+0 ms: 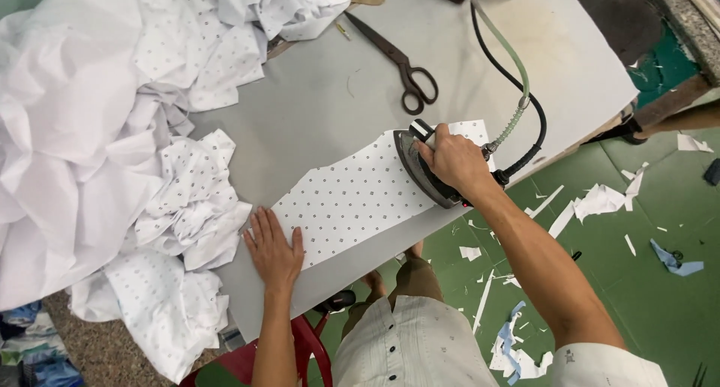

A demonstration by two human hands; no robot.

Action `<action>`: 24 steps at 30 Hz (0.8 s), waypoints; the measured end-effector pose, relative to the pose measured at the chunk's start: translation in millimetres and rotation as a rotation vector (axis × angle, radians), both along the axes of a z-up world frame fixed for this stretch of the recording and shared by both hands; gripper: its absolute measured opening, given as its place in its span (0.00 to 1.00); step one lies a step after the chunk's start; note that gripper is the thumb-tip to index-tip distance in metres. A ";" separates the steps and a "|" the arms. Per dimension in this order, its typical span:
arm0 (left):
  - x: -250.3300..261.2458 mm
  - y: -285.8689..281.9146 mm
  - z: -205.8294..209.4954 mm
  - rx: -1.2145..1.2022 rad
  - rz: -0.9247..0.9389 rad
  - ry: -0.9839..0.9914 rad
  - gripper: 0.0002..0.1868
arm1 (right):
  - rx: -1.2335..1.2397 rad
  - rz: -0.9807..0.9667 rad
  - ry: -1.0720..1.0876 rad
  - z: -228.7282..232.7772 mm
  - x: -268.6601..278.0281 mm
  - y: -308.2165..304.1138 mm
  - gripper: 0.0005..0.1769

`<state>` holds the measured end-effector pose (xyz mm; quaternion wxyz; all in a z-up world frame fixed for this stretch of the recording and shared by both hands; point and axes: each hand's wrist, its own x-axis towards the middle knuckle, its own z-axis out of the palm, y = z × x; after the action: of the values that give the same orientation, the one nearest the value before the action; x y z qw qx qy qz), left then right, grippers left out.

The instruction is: The person irons white fabric pieces with small patterns on a work table. They repeatedly pick up pieces, smooth them out, and press them with a steam iron, occasionally using a black rectangular tool to assist with the edges.

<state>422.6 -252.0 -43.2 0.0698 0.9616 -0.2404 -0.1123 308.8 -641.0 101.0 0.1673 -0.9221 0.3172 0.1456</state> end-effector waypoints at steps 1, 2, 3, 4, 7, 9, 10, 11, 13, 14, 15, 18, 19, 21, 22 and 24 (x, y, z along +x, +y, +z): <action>-0.4 0.5 -3.4 -0.001 -0.012 0.000 0.43 | -0.001 -0.012 0.000 1.1 -4.6 -5.6 0.31; -0.3 1.6 -6.9 -0.018 -0.021 -0.030 0.43 | -0.002 -0.039 0.002 2.2 -9.0 -10.6 0.31; -0.9 4.5 -10.3 -0.033 -0.026 -0.059 0.42 | -0.001 -0.060 0.005 2.6 -11.9 -14.8 0.31; -0.6 3.9 -12.5 -0.033 -0.032 -0.059 0.42 | -0.001 -0.067 0.004 -0.5 -16.5 -22.6 0.31; -1.5 4.9 -15.4 -0.082 -0.032 -0.094 0.41 | -0.004 -0.101 0.012 -7.8 -27.1 -41.7 0.33; -2.7 3.3 -12.7 -0.079 -0.027 -0.097 0.41 | -0.037 -0.136 -0.004 -8.9 -35.3 -51.9 0.33; -2.3 4.2 -12.9 -0.078 -0.027 -0.097 0.41 | -0.035 -0.137 -0.004 -11.2 -39.5 -57.1 0.33; -2.2 4.2 -13.1 -0.079 -0.029 -0.090 0.41 | -0.053 -0.146 -0.001 -12.9 -41.9 -63.7 0.33; -2.2 4.2 -12.4 -0.078 -0.026 -0.086 0.42 | -0.070 -0.150 0.000 -15.5 -45.9 -76.7 0.34; -2.4 3.9 -11.5 -0.069 -0.022 -0.080 0.41 | -0.080 -0.159 -0.006 -16.4 -47.7 -83.4 0.35; -1.8 2.3 -10.3 -0.060 -0.018 -0.076 0.41 | -0.091 -0.168 -0.013 -16.8 -48.8 -91.3 0.36; -2.2 2.9 -11.9 -0.026 -0.012 -0.073 0.41 | -0.062 -0.198 0.016 -19.4 -50.8 -118.4 0.38; -1.8 1.9 -9.8 -0.028 -0.003 -0.079 0.41 | -0.064 -0.190 0.010 -20.7 -50.8 -128.4 0.38; -3.2 -1.1 -5.9 0.011 -0.002 -0.077 0.40 | -0.061 -0.212 0.009 -22.3 -50.7 -149.9 0.38; -4.0 -2.3 -6.1 0.008 0.010 -0.080 0.40 | -0.065 -0.201 0.005 -24.1 -50.3 -162.3 0.38; -3.8 -3.0 -6.6 0.030 0.009 -0.091 0.40 | -0.064 -0.219 -0.006 -28.5 -45.8 -186.3 0.37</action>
<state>418.8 -255.1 -49.8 0.0449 0.9677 -0.2373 -0.0716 263.0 -827.3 72.6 0.1537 -0.8872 0.4201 0.1133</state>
